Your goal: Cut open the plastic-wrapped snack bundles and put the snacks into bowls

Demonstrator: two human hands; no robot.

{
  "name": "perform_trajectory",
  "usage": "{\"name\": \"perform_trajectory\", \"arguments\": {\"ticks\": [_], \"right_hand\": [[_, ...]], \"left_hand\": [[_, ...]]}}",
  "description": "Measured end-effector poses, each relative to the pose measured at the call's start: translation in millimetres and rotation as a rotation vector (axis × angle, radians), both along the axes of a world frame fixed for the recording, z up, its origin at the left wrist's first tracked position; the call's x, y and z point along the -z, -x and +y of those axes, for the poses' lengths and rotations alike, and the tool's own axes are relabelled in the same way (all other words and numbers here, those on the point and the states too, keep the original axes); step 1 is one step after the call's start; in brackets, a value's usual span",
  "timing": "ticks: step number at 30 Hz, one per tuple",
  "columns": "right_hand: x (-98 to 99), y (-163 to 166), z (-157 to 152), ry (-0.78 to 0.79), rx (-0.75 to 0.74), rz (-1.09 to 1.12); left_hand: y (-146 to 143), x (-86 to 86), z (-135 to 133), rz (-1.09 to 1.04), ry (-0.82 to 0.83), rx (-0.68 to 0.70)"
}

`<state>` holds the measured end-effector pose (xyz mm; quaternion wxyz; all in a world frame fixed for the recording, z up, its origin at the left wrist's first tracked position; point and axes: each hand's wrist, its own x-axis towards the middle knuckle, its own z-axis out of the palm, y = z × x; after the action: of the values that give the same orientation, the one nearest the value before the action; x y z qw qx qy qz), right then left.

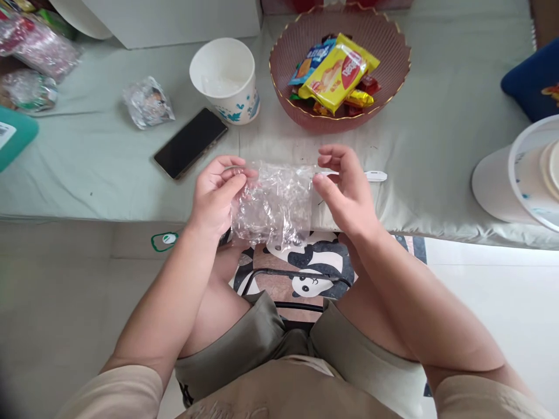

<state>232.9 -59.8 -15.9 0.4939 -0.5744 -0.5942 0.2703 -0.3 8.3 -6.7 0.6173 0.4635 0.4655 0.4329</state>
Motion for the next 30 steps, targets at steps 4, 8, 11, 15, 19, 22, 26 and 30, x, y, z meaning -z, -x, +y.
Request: {"name": "perform_trajectory", "arguments": {"ticks": [4,8,11,15,19,22,26,30], "right_hand": [[-4.9,3,-1,0.126,-0.159,0.066],[-14.4,12,-4,0.231,-0.119,0.018],[-14.7,15,-4,0.258,-0.031,0.085],[-9.9,13,-1,0.213,0.004,0.168],[-2.9,14,0,0.106,-0.034,0.254],[4.5,14,-1,0.030,-0.098,0.247],[12.8,12,-4,-0.039,-0.071,0.080],[14.3,10,-6,-0.020,0.056,-0.034]], "left_hand": [[1,-3.0,-5,0.006,-0.019,0.094],[0,-1.1,-4,0.044,-0.021,0.053],[2,3.0,-2,0.073,-0.037,0.012],[7,8.7,2,0.045,-0.042,-0.073],[9,7.9,4,-0.051,0.140,-0.005],[6,3.0,2,-0.070,0.284,0.175],[1,0.1,-1,-0.055,0.236,0.185],[0,0.6,-1,-0.078,0.177,0.115]]}}
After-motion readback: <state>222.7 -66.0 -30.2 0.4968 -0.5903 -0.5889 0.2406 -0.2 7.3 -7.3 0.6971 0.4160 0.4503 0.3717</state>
